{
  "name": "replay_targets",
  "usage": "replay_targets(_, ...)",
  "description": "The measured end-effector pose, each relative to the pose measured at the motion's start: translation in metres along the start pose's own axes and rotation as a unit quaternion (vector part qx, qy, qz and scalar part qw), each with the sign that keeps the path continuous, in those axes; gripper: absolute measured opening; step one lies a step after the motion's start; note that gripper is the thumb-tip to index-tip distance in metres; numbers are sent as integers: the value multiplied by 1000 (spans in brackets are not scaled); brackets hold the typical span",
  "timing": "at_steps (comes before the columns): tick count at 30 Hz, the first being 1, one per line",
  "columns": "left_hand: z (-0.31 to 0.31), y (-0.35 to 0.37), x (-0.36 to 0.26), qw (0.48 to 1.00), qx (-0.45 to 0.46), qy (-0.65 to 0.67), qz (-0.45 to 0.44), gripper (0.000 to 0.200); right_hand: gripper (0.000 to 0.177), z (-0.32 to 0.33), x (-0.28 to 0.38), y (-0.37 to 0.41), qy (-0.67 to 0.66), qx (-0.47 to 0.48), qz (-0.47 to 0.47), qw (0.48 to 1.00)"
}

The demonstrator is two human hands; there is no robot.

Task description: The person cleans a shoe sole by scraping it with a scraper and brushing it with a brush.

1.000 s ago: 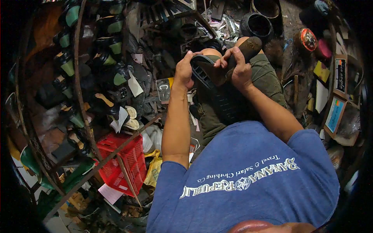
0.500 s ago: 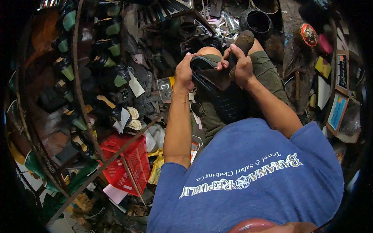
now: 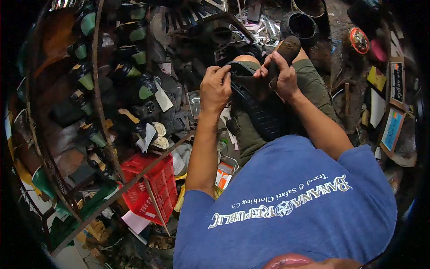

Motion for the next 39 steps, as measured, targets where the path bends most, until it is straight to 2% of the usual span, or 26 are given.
replay_targets(4,-3,0,-3,996,5,-82,-26,18,37,1,-1,2,57,26,17,998)
replay_targets(9,-5,-4,0,996,15,-86,-25,15,36,2,1,3,53,43,23,997)
replay_targets(16,-8,-6,5,997,-9,-68,-35,12,36,-4,-6,1,42,16,60,997)
replay_targets(18,-8,-6,5,997,-4,-68,-33,12,35,-4,-10,-1,255,35,129,958)
replay_targets(22,-8,-6,5,997,-6,-63,-31,12,36,-14,-2,-4,219,24,110,969)
replay_targets(24,-7,-6,5,997,-6,-65,-35,13,36,-20,2,-3,129,12,65,989)
replay_targets(25,-7,-6,5,997,-8,-67,-39,13,36,-13,-7,-5,130,11,65,989)
replay_targets(27,-7,-6,4,997,-7,-67,-38,13,36,4,-30,-10,284,-5,153,947)
replay_targets(28,-7,-6,4,997,-7,-67,-37,13,36,-2,-22,-9,284,-5,152,947)
replay_targets(30,-7,-6,4,997,-7,-69,-38,13,37,-20,2,-5,158,-2,62,986)
replay_targets(36,-7,-7,6,997,0,-71,-33,12,38,-19,2,-8,239,2,94,967)
replay_targets(39,-7,-8,6,996,3,-80,-42,12,38,-22,1,-6,192,-1,64,979)
Point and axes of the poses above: each hand's wrist, its own y-axis away from the middle knuckle, its own z-axis out of the back of the hand, x = y × z, the point moved 1 cm from there along -y, towards the middle knuckle, and after that the axes turned 8 degrees about z, right-handed, at the moved point
